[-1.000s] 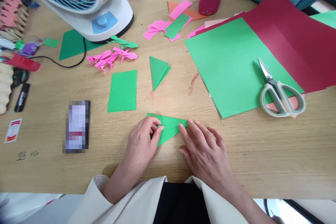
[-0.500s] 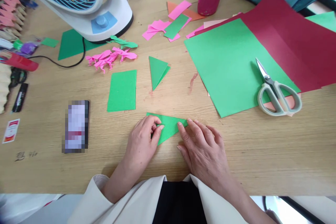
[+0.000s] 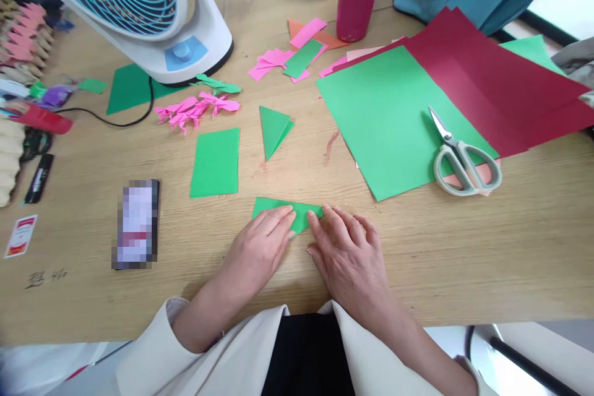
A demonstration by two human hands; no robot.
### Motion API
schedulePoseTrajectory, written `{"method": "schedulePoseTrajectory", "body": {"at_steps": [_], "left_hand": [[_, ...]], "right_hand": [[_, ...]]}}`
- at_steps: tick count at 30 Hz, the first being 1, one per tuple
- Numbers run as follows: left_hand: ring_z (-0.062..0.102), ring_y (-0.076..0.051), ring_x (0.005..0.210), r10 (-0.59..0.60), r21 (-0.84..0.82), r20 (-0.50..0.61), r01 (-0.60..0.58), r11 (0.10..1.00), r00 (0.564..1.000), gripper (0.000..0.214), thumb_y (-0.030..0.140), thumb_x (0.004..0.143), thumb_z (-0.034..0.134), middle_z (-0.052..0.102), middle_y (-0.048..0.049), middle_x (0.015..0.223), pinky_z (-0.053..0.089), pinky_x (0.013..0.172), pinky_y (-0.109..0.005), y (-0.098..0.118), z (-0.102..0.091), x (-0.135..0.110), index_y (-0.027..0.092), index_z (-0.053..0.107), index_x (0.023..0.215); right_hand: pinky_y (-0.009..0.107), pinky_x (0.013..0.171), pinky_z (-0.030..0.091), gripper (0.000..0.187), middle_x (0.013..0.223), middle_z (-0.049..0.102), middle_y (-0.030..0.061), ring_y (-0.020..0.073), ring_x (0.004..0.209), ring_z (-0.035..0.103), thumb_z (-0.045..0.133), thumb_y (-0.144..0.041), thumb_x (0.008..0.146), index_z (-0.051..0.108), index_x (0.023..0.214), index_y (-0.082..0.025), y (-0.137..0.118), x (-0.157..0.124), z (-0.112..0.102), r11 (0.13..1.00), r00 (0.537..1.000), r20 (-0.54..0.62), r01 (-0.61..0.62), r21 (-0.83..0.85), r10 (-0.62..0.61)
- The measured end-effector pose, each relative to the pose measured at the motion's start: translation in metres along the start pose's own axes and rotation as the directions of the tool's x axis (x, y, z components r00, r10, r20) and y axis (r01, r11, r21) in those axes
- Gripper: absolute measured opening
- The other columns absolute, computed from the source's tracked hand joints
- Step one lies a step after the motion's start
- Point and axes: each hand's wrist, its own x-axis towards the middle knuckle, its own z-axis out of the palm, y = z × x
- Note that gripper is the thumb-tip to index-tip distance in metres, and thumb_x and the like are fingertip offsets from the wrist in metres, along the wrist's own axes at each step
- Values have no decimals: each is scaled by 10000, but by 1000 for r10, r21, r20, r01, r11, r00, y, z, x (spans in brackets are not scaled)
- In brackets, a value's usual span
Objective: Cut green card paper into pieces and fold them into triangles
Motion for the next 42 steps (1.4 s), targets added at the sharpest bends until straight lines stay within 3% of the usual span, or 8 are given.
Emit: {"method": "schedulePoseTrajectory", "body": {"at_steps": [9, 14, 20, 42], "left_hand": [[498, -275, 1333, -54, 168, 190, 22, 986, 980, 595, 463, 993, 417, 406, -148, 1554, 442, 1084, -386, 25, -4, -11, 149, 393, 1498], [424, -338, 1398, -102, 199, 219, 58, 978, 970, 799, 602, 884, 537, 318, -214, 1582, 446, 1077, -422, 37, 3, -13, 217, 305, 1545], [359, -359, 1434, -182, 197, 220, 139, 970, 958, 961, 735, 808, 497, 260, -228, 1601, 434, 1083, -450, 47, 8, -13, 205, 237, 1567], [275, -356, 1478, -235, 166, 164, 209, 964, 958, 994, 752, 804, 481, 246, -225, 1607, 368, 1133, -488, 54, 15, -17, 153, 244, 1561]], "right_hand": [[422, 1027, 341, 440, 1372, 597, 101, 267, 1221, 521, 534, -385, 969, 552, 1381, -231, 1, 0, 0, 999, 1000, -14, -10, 40, 11], [407, 1074, 317, 519, 1436, 544, 137, 257, 1285, 480, 478, -349, 987, 449, 1448, -113, 5, -5, 2, 999, 1000, 13, 21, 46, -22], [424, 1095, 307, 564, 1453, 523, 145, 270, 1299, 466, 500, -372, 971, 429, 1458, -97, 5, -8, 6, 999, 999, -3, 38, 23, -38], [418, 1104, 316, 507, 1483, 498, 120, 257, 1319, 461, 494, -369, 975, 466, 1443, -175, 7, -10, 5, 997, 997, -5, 71, -2, -71]]}}
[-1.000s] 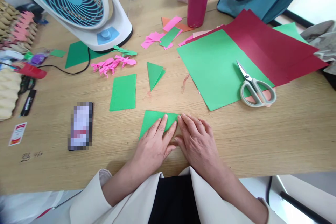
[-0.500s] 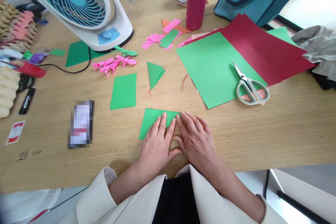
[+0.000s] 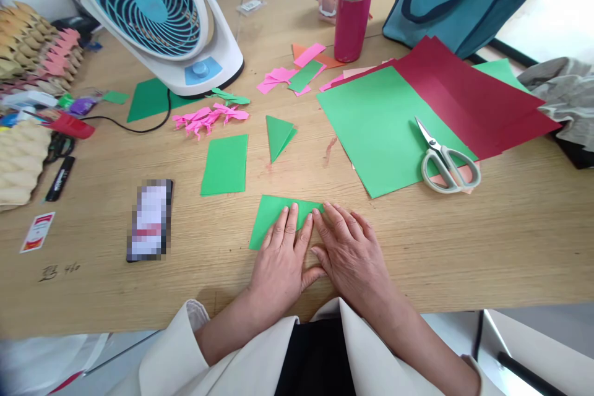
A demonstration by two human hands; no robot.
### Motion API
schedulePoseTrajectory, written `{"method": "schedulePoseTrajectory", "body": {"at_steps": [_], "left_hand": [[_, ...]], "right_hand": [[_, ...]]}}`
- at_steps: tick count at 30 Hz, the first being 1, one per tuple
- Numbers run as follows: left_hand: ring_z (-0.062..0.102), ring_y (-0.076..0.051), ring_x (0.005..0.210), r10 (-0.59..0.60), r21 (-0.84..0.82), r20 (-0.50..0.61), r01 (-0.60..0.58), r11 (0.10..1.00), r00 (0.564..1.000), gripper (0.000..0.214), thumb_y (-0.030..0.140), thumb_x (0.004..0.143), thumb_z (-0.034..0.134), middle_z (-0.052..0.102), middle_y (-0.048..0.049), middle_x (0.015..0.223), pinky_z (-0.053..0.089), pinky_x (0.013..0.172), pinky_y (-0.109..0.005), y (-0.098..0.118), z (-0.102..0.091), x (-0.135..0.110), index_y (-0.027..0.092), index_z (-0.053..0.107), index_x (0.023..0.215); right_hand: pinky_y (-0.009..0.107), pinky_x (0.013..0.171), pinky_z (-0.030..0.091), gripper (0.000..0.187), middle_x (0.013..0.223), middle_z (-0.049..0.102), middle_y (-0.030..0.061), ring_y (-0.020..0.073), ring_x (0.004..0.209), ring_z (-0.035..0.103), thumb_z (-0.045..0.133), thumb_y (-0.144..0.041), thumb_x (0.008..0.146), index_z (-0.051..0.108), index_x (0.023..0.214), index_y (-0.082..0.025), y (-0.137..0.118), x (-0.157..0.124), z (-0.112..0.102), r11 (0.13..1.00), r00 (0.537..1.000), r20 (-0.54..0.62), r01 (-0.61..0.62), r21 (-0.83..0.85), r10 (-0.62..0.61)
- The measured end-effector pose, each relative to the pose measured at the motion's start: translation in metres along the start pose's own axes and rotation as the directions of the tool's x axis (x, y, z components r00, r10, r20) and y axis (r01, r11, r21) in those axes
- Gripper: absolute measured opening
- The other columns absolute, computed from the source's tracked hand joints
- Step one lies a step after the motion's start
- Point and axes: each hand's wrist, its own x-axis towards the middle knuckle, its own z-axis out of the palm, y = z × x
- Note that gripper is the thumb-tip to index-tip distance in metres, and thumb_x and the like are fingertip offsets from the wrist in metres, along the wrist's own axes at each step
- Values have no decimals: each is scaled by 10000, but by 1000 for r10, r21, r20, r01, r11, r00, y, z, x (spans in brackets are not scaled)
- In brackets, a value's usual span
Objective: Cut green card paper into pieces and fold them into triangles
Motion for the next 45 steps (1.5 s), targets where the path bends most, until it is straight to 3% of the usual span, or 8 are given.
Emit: {"method": "schedulePoseTrajectory", "body": {"at_steps": [13, 20, 33, 45], "left_hand": [[218, -365, 1497, -30, -58, -20, 29, 998, 999, 941, 746, 854, 393, 208, -244, 1612, 270, 1167, -584, 3, 5, -2, 136, 249, 1556], [193, -365, 1504, -36, -103, -29, 33, 994, 999, 941, 742, 866, 370, 176, -245, 1621, 262, 1164, -586, 0, 9, -4, 120, 231, 1558], [215, -346, 1500, -64, -70, -13, 62, 996, 998, 946, 751, 878, 325, 209, -226, 1617, 249, 1165, -597, -6, 9, -20, 68, 280, 1531], [257, -363, 1481, -110, 3, -55, 111, 994, 992, 950, 730, 888, 339, 263, -251, 1589, 271, 1139, -617, -16, 18, -51, 13, 305, 1510]], "right_hand": [[407, 1086, 342, 507, 1466, 513, 120, 253, 1313, 468, 530, -363, 967, 481, 1437, -180, 0, 2, -4, 1000, 1000, 5, 4, -7, -4], [424, 1098, 329, 491, 1491, 473, 118, 259, 1344, 432, 494, -370, 984, 460, 1457, -243, 1, 0, -2, 1000, 1000, 2, 21, -13, -21], [422, 1121, 317, 487, 1510, 459, 112, 247, 1357, 421, 482, -365, 987, 476, 1453, -226, -2, 1, -7, 1000, 999, 38, -10, 4, 10], [455, 1141, 306, 641, 1547, 407, 179, 284, 1428, 349, 438, -387, 994, 291, 1532, -72, -7, -5, 5, 995, 995, -25, -93, -26, 92]]}}
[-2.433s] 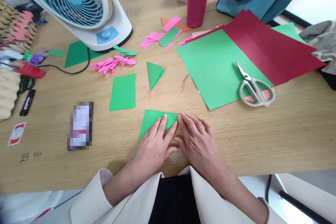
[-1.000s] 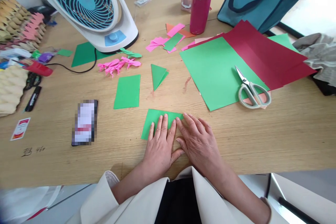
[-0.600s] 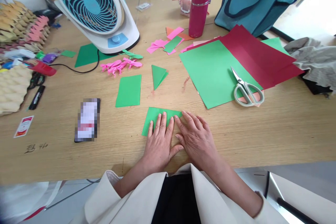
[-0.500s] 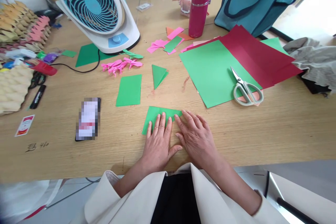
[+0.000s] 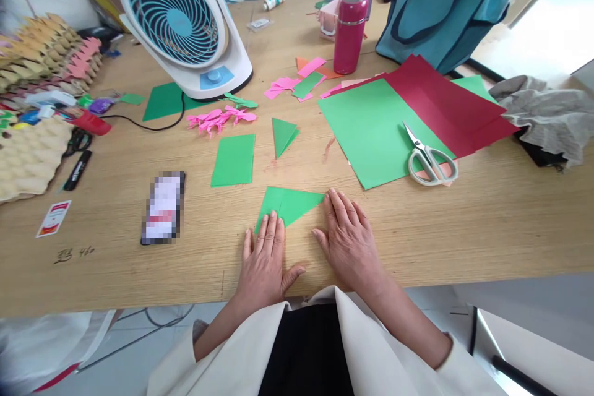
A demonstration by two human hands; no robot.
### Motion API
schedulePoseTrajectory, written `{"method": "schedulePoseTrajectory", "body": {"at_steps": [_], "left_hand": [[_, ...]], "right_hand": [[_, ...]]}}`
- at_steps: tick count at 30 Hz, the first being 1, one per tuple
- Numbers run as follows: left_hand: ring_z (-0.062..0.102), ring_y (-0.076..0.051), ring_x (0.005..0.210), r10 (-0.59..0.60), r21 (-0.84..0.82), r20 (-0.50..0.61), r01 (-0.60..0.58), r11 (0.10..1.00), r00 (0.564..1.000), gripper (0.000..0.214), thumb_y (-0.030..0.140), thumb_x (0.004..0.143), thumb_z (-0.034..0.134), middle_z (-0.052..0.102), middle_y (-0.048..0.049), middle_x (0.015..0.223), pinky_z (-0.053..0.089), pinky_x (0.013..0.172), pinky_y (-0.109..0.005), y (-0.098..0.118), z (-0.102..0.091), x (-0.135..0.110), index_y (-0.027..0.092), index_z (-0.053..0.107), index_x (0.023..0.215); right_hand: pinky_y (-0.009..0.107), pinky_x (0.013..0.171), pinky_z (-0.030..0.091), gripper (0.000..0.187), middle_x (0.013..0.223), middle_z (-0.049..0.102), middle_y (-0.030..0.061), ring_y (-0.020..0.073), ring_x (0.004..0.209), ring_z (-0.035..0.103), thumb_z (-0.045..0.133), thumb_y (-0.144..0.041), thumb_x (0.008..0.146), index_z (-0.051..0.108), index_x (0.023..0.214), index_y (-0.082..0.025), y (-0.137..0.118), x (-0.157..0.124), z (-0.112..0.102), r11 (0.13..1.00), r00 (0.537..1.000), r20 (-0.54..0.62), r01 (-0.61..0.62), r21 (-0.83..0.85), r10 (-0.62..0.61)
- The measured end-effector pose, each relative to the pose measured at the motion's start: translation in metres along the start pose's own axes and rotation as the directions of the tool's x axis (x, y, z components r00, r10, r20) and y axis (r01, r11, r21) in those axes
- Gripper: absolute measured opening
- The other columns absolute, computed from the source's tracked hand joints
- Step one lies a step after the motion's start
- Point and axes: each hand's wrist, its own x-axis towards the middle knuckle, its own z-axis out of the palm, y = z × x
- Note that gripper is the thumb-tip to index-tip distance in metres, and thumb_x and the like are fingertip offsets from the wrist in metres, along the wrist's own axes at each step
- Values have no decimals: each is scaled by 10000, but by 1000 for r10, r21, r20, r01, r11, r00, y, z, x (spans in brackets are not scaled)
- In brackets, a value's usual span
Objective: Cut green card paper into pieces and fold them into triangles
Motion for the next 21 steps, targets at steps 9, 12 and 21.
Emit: {"method": "schedulePoseTrajectory", "body": {"at_steps": [9, 12, 21], "left_hand": [[235, -355, 1490, 17, 16, 21, -18, 1000, 1000, 938, 718, 888, 367, 240, -228, 1603, 279, 1131, -646, -3, -5, -1, 37, 268, 1526], [213, -346, 1499, 25, -14, 15, -25, 1000, 1000, 913, 704, 904, 346, 218, -211, 1615, 254, 1143, -647, -3, -5, -2, 50, 247, 1535], [262, -331, 1481, 137, -218, 22, -129, 967, 990, 711, 547, 977, 371, 363, -167, 1573, 249, 1158, -590, -36, -22, 14, 138, 247, 1546]], "right_hand": [[439, 1106, 318, 587, 1511, 455, 192, 290, 1369, 426, 439, -405, 990, 415, 1454, -46, -9, 6, 3, 994, 995, -37, -96, -44, 95], [445, 1095, 319, 581, 1501, 462, 203, 295, 1355, 434, 424, -406, 994, 417, 1447, -43, -7, 5, 6, 996, 994, -62, -88, -36, 85], [457, 1053, 351, 561, 1467, 503, 175, 308, 1312, 458, 452, -388, 978, 406, 1460, -105, -3, 8, 5, 995, 993, -81, -86, 58, 90]]}}
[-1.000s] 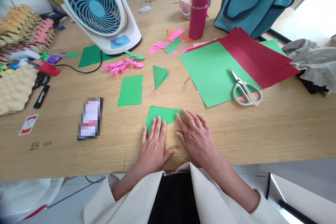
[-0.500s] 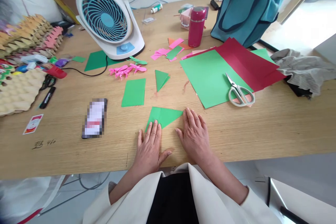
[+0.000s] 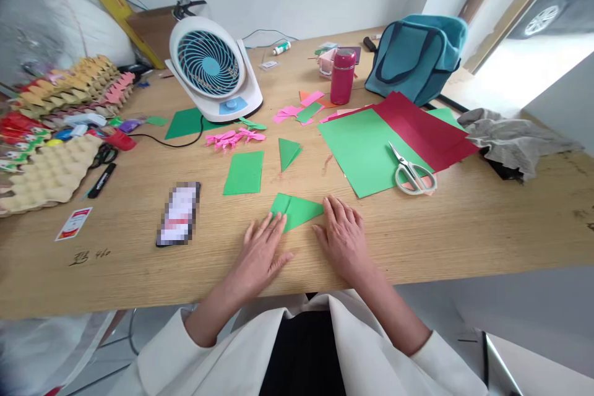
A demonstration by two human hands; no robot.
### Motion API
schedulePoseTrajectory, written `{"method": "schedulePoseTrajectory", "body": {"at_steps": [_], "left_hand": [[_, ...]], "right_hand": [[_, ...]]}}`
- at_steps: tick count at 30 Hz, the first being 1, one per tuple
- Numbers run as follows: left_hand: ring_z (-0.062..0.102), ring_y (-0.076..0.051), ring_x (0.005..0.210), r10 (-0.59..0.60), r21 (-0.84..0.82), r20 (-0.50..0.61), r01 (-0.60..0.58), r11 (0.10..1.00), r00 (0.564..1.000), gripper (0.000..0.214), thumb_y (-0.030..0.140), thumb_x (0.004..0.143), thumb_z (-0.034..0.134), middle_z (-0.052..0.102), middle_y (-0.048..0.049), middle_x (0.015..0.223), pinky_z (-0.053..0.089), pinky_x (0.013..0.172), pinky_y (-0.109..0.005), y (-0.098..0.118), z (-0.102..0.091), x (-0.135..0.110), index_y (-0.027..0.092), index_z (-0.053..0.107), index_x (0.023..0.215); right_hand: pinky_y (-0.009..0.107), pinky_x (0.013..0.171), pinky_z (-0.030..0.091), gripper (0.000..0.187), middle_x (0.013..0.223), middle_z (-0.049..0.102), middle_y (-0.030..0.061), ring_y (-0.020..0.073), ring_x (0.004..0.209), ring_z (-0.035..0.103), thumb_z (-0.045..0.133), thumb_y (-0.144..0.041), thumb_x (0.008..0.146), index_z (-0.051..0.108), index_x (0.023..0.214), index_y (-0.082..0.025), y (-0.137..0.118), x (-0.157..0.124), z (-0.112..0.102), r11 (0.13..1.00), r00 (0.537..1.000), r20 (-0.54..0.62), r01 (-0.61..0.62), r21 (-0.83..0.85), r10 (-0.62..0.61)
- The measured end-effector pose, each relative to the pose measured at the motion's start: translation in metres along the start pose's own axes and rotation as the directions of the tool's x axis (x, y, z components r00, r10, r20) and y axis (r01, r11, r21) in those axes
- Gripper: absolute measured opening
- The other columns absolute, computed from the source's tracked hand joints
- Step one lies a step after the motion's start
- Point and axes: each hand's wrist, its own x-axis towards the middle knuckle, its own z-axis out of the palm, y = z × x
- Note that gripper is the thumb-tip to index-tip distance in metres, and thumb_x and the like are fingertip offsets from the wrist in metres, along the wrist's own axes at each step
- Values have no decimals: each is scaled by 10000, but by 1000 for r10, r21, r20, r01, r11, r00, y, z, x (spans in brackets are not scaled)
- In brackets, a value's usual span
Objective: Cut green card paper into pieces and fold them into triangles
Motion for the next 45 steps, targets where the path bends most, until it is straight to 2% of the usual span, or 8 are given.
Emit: {"method": "schedulePoseTrajectory", "body": {"at_steps": [6, 14, 18, 24, 30, 34, 39, 45], "left_hand": [[548, -332, 1180, -224, -49, -120, 220, 974, 967, 590, 408, 900, 602, 588, -186, 1299, 444, 987, -458, -10, -16, 27, 114, 446, 1387], [560, -309, 1122, -422, -199, -123, 394, 897, 898, 674, 373, 698, 832, 570, -157, 1187, 466, 927, -427, -7, -6, 41, 140, 486, 1228], [571, -293, 1099, -391, -271, -95, 355, 895, 915, 694, 337, 663, 856, 568, -129, 1168, 463, 946, -436, -15, -8, 40, 169, 489, 1227], [528, -306, 1131, -306, -350, -123, 248, 903, 944, 780, 274, 645, 859, 556, -117, 1185, 434, 1002, -474, -20, -6, 34, 181, 476, 1318], [494, -281, 1233, -262, -531, -315, 59, 845, 912, 811, 216, 705, 798, 527, -114, 1331, 394, 1064, -469, -31, 4, 28, 244, 394, 1408], [557, -264, 1168, -452, -760, -270, 100, 643, 850, 721, 299, 747, 750, 557, -140, 1300, 470, 924, -416, -42, -3, 30, 219, 422, 1385], [634, -186, 934, -418, -961, 71, 174, 214, 906, 518, 470, 749, 737, 660, -114, 1108, 461, 718, -273, -30, -27, 40, 166, 599, 1145], [504, -97, 616, -445, -995, 65, 93, 41, 893, 366, 451, 664, 805, 575, 19, 630, 335, 573, -217, -9, -35, 59, 168, 574, 651]], "right_hand": [[443, 984, 418, 539, 1384, 564, 162, 310, 1217, 524, 508, -341, 945, 445, 1431, -117, -3, 14, -6, 998, 999, 49, 19, 66, -22], [469, 971, 443, 505, 1263, 598, 170, 325, 1143, 535, 555, -256, 907, 487, 1390, -127, -11, 14, -6, 982, 999, 37, 13, 189, -20], [430, 948, 475, 516, 1202, 605, 165, 293, 1102, 583, 588, -271, 887, 488, 1373, -128, -9, 13, -12, 926, 995, 74, -94, 366, 71], [337, 700, 483, 509, 910, 706, 64, 208, 760, 636, 592, -313, 860, 506, 1330, -139, -2, 13, -21, 732, 934, 307, -337, 592, 181], [267, 568, 368, 141, 682, 631, -5, 147, 620, 551, 583, -299, 826, 650, 884, -189, 3, 14, -23, 644, 919, 373, -361, 674, 125], [256, 527, 317, 174, 634, 552, -27, 118, 569, 474, 620, -358, 806, 610, 776, -186, 5, 19, -25, 492, 920, 355, -390, 779, 166], [240, 482, 323, 365, 602, 505, -55, 94, 510, 428, 745, -507, 709, 561, 778, -200, -3, 26, -19, 124, 900, 391, -418, 900, 195], [243, 529, 417, 388, 609, 567, -44, 104, 542, 513, 792, -502, 701, 549, 744, -203, -14, 20, -11, -1, 902, 411, -414, 910, 132]]}}
